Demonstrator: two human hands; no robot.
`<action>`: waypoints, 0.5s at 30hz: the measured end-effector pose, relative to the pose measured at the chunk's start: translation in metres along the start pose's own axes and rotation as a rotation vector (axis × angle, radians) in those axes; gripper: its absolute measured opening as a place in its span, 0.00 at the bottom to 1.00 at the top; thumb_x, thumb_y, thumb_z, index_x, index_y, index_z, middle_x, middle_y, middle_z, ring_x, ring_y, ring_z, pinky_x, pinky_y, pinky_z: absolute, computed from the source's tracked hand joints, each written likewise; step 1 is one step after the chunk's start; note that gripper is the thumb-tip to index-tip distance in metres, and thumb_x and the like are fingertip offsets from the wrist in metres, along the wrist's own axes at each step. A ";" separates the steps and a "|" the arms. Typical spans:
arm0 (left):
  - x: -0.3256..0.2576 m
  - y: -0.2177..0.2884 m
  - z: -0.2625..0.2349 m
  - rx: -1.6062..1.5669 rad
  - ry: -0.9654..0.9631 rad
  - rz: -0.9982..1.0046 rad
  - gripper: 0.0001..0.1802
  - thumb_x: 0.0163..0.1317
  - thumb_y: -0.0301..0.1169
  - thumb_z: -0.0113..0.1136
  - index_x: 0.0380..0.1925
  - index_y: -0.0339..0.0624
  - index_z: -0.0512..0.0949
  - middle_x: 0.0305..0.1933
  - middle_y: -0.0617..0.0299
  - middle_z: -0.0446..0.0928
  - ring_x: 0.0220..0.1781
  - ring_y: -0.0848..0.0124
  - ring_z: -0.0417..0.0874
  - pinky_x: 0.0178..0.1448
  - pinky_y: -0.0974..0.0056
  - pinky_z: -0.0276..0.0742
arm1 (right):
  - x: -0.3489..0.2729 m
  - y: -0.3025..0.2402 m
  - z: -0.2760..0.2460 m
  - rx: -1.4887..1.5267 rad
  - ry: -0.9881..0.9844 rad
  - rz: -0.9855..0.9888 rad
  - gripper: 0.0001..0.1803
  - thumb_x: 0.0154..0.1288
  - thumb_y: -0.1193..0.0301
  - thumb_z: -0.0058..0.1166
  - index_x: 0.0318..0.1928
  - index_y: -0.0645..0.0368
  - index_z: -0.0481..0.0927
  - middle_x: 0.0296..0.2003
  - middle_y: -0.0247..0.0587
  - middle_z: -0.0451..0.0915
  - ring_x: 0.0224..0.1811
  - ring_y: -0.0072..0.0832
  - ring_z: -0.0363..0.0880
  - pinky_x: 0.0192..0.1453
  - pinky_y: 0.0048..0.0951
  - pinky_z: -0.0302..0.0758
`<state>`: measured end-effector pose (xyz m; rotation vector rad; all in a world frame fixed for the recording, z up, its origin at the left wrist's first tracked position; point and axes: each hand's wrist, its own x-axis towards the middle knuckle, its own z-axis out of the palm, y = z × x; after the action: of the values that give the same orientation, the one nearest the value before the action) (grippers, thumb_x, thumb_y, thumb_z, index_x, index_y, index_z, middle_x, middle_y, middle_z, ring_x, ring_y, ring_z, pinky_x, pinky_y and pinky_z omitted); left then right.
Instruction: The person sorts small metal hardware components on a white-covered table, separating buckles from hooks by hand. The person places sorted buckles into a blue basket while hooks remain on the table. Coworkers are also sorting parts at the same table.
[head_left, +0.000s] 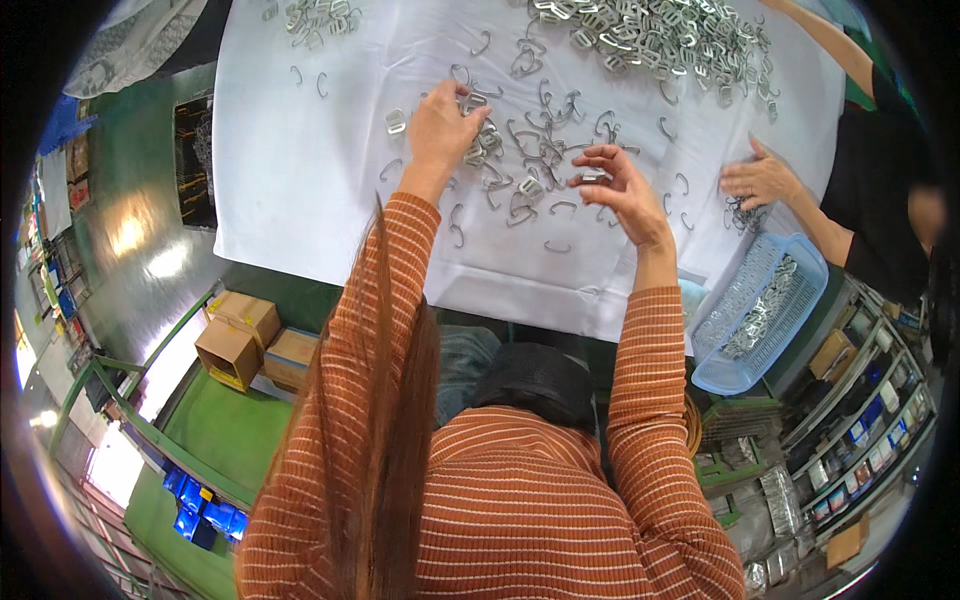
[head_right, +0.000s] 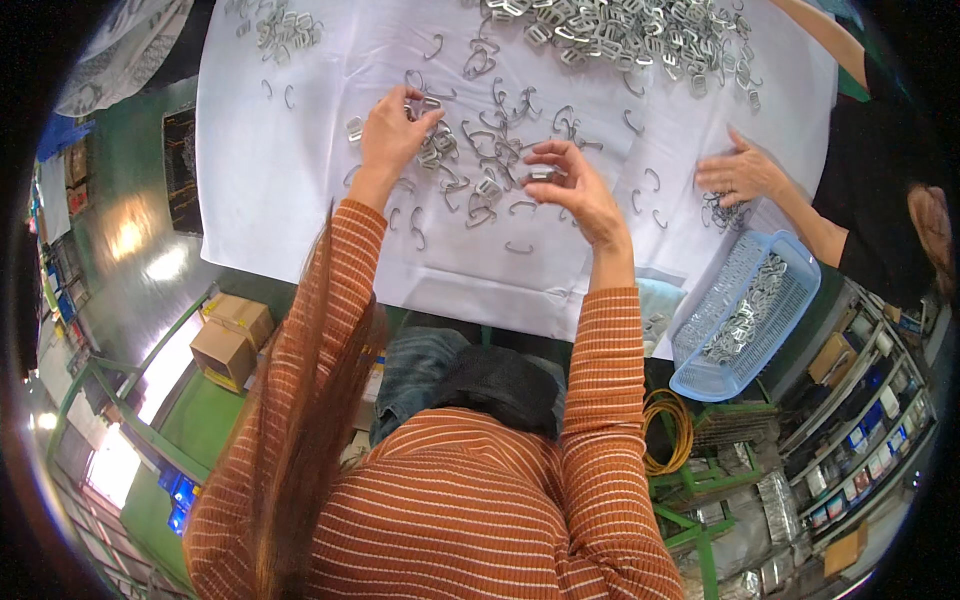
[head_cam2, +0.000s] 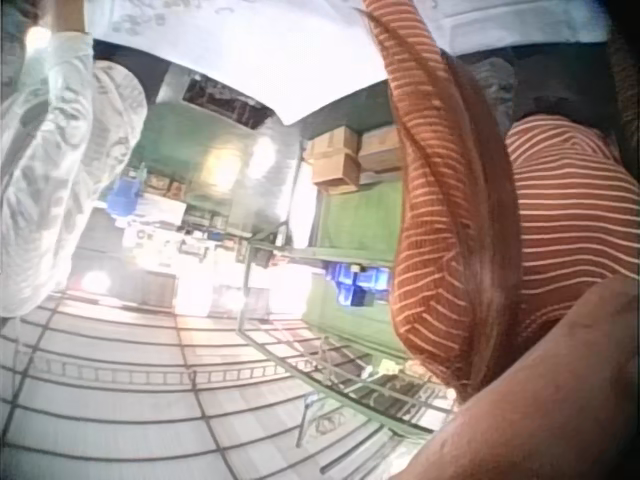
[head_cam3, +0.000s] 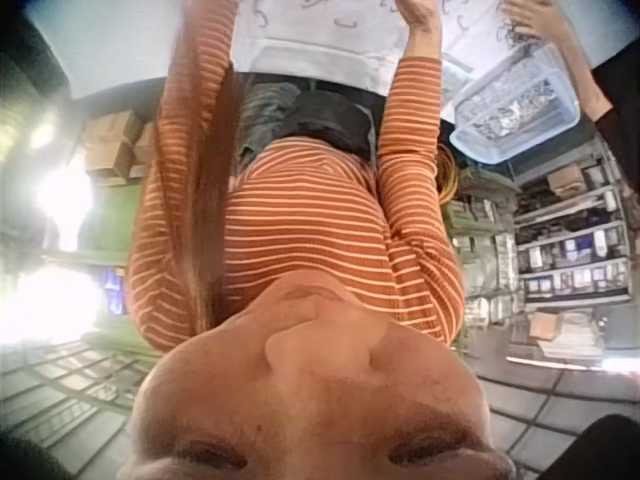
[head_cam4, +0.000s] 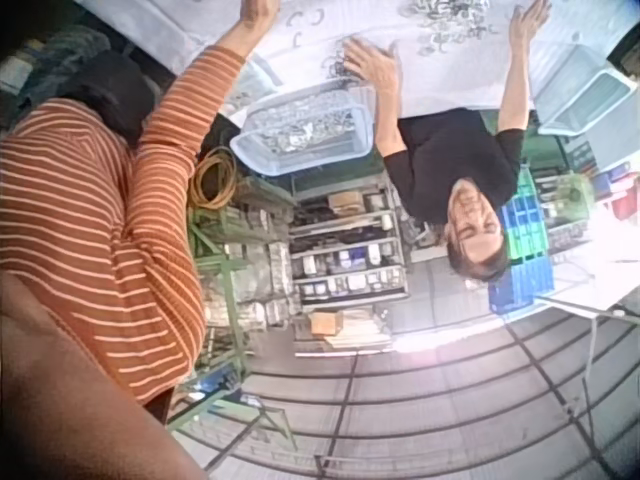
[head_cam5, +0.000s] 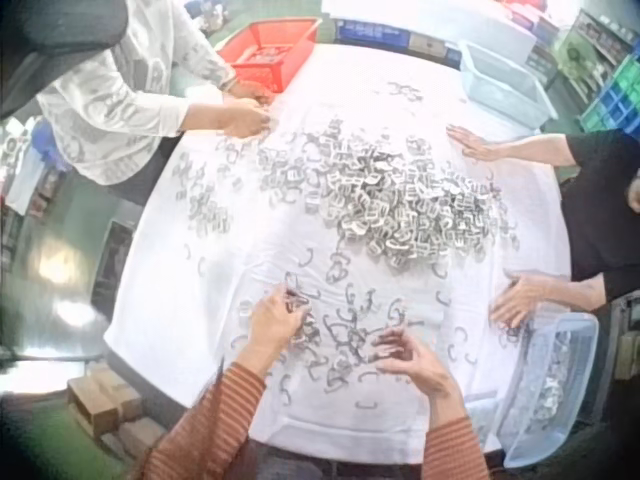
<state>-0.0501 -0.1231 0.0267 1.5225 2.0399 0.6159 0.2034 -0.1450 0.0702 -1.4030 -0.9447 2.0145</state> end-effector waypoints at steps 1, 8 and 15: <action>-0.002 0.004 0.001 0.020 -0.035 -0.008 0.17 0.47 0.39 0.65 0.31 0.38 0.77 0.29 0.55 0.77 0.30 0.65 0.78 0.33 0.65 0.72 | -0.007 0.002 0.004 0.001 -0.018 0.029 0.16 0.50 0.73 0.62 0.40 0.60 0.74 0.32 0.33 0.75 0.31 0.20 0.74 0.34 0.23 0.71; -0.014 -0.006 -0.051 -1.210 -0.419 -0.353 0.09 0.54 0.34 0.62 0.30 0.42 0.76 0.28 0.67 0.75 0.33 0.75 0.76 0.30 0.71 0.68 | 0.007 0.059 0.054 -1.108 0.277 -0.131 0.18 0.49 0.64 0.62 0.40 0.56 0.75 0.24 0.39 0.73 0.27 0.28 0.74 0.34 0.33 0.72; -0.024 -0.074 -0.071 -0.844 -0.005 -0.582 0.12 0.53 0.36 0.65 0.31 0.42 0.75 0.24 0.66 0.75 0.24 0.73 0.76 0.23 0.70 0.64 | -0.011 0.041 0.015 0.076 -0.234 0.124 0.13 0.53 0.67 0.61 0.36 0.59 0.75 0.24 0.33 0.74 0.27 0.19 0.72 0.27 0.20 0.66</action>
<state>-0.1439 -0.1701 0.0370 0.4233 1.7278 1.0290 0.1921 -0.1832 0.0483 -1.2318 -0.8843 2.3209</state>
